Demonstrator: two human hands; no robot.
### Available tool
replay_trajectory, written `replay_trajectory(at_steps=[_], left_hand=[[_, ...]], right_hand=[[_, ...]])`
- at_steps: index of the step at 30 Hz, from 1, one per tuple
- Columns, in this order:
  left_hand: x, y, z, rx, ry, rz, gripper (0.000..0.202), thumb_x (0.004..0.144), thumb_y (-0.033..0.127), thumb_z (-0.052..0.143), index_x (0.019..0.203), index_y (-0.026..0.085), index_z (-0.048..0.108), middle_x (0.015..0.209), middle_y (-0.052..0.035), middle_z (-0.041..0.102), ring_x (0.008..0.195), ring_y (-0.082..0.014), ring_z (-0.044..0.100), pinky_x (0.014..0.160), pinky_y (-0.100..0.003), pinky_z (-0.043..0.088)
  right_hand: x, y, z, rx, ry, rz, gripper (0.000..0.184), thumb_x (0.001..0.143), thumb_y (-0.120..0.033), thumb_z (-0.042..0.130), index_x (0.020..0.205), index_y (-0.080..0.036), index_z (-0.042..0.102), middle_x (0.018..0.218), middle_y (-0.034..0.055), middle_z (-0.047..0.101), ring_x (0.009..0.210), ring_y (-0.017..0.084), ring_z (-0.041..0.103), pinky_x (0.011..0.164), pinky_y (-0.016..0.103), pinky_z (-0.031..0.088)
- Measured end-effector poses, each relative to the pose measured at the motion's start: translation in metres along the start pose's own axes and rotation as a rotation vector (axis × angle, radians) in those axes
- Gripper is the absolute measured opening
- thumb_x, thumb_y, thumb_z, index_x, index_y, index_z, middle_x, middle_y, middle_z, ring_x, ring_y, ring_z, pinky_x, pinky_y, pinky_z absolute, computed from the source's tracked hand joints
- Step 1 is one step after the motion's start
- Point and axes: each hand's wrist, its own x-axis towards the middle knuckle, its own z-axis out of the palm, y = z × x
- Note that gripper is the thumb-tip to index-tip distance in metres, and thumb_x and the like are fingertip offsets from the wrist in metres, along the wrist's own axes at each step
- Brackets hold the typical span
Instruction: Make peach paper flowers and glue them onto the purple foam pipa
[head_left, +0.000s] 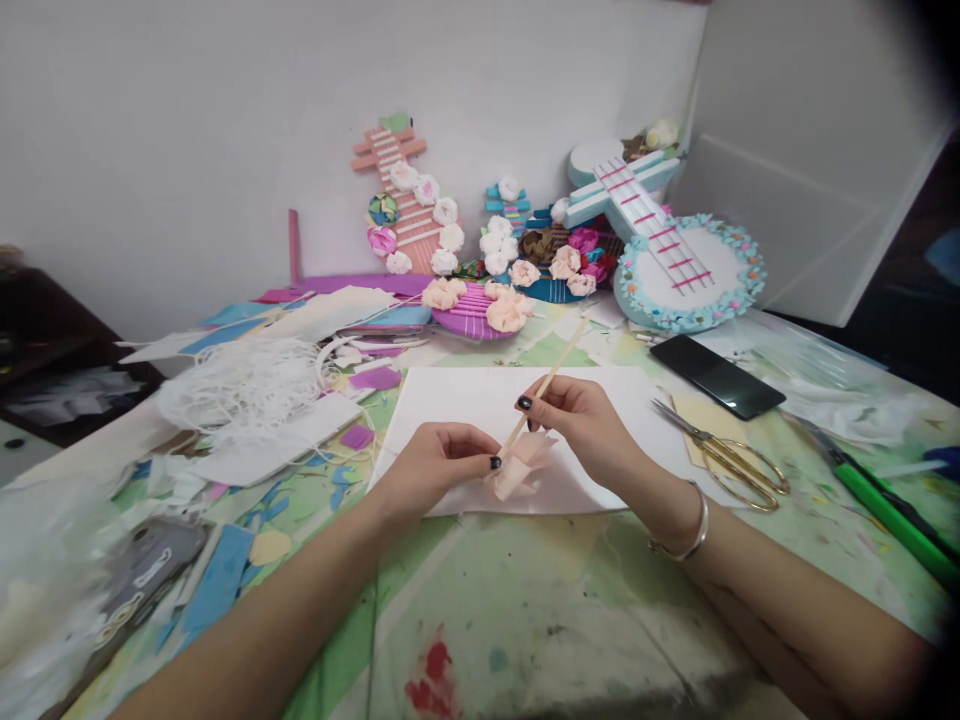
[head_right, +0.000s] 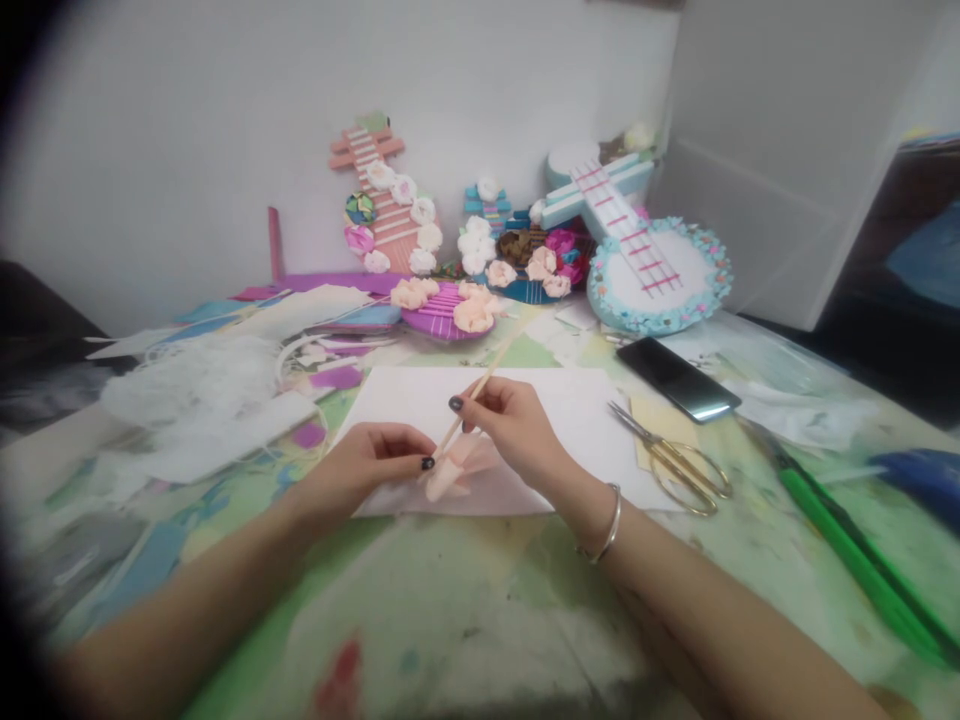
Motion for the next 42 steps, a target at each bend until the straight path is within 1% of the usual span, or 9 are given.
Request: replay_trajectory(at_steps=[5, 10, 14, 21, 27, 30, 34, 42], left_hand=[[0.000, 0.001, 0.000, 0.014, 0.005, 0.022, 0.013, 0.065, 0.024, 0.074, 0.074, 0.015, 0.071, 0.072, -0.0033, 0.071, 0.065, -0.0142, 0.062, 0.061, -0.023, 0.043], [0.000, 0.001, 0.000, -0.004, -0.007, 0.038, 0.012, 0.066, 0.023, 0.074, 0.073, 0.015, 0.070, 0.071, -0.0020, 0.070, 0.065, -0.0132, 0.061, 0.061, -0.022, 0.042], [0.000, 0.000, -0.003, -0.020, -0.029, 0.024, 0.012, 0.066, 0.022, 0.074, 0.074, 0.015, 0.069, 0.072, -0.0017, 0.069, 0.066, -0.0123, 0.061, 0.063, -0.022, 0.042], [0.001, -0.002, -0.007, -0.080, -0.046, -0.011, 0.014, 0.063, 0.020, 0.076, 0.074, 0.015, 0.069, 0.069, -0.0013, 0.068, 0.063, -0.0122, 0.060, 0.061, -0.023, 0.041], [0.003, -0.004, -0.009, -0.193, -0.092, -0.032, 0.015, 0.060, 0.018, 0.078, 0.072, 0.014, 0.070, 0.068, -0.0014, 0.067, 0.062, -0.0118, 0.059, 0.061, -0.023, 0.042], [0.003, -0.006, -0.010, -0.255, -0.129, -0.048, 0.016, 0.058, 0.017, 0.079, 0.070, 0.013, 0.069, 0.065, -0.0012, 0.066, 0.059, -0.0106, 0.058, 0.058, -0.022, 0.041], [0.004, -0.007, -0.011, -0.276, -0.164, -0.064, 0.017, 0.057, 0.016, 0.080, 0.069, 0.013, 0.068, 0.060, -0.0014, 0.065, 0.053, -0.0091, 0.055, 0.051, -0.020, 0.037], [0.004, -0.005, -0.009, -0.306, -0.171, -0.091, 0.021, 0.053, 0.014, 0.082, 0.065, 0.012, 0.065, 0.059, -0.0012, 0.063, 0.055, -0.0082, 0.055, 0.052, -0.017, 0.037]], right_hand=[[0.001, 0.000, 0.000, 0.016, -0.003, -0.009, 0.021, 0.071, -0.033, 0.072, 0.075, -0.014, 0.063, 0.060, -0.0020, 0.058, 0.057, 0.009, 0.051, 0.056, 0.023, 0.039], [0.002, 0.001, 0.000, 0.067, -0.014, -0.014, 0.020, 0.071, -0.029, 0.072, 0.077, -0.015, 0.061, 0.062, -0.0022, 0.058, 0.058, 0.010, 0.052, 0.057, 0.024, 0.040], [0.002, 0.001, -0.001, 0.092, -0.037, -0.019, 0.020, 0.071, -0.029, 0.072, 0.077, -0.015, 0.059, 0.061, -0.0024, 0.057, 0.059, 0.010, 0.053, 0.059, 0.024, 0.040], [0.001, 0.004, -0.001, 0.121, -0.081, -0.034, 0.021, 0.071, -0.030, 0.072, 0.078, -0.016, 0.058, 0.064, -0.0022, 0.057, 0.061, 0.010, 0.053, 0.059, 0.025, 0.041], [0.001, 0.005, -0.003, 0.140, -0.098, -0.051, 0.020, 0.072, -0.029, 0.072, 0.078, -0.016, 0.058, 0.064, -0.0023, 0.057, 0.060, 0.010, 0.053, 0.058, 0.025, 0.042], [0.000, 0.005, -0.002, 0.148, -0.117, -0.064, 0.019, 0.073, -0.028, 0.072, 0.080, -0.016, 0.058, 0.065, -0.0020, 0.057, 0.061, 0.010, 0.053, 0.058, 0.025, 0.041], [-0.001, 0.005, -0.002, 0.151, -0.158, -0.084, 0.017, 0.076, -0.028, 0.070, 0.080, -0.016, 0.058, 0.069, -0.0019, 0.056, 0.063, 0.010, 0.052, 0.060, 0.024, 0.041], [-0.002, 0.003, -0.002, 0.178, -0.219, -0.106, 0.013, 0.078, -0.025, 0.068, 0.079, -0.016, 0.058, 0.071, -0.0022, 0.055, 0.065, 0.009, 0.051, 0.062, 0.023, 0.040]])
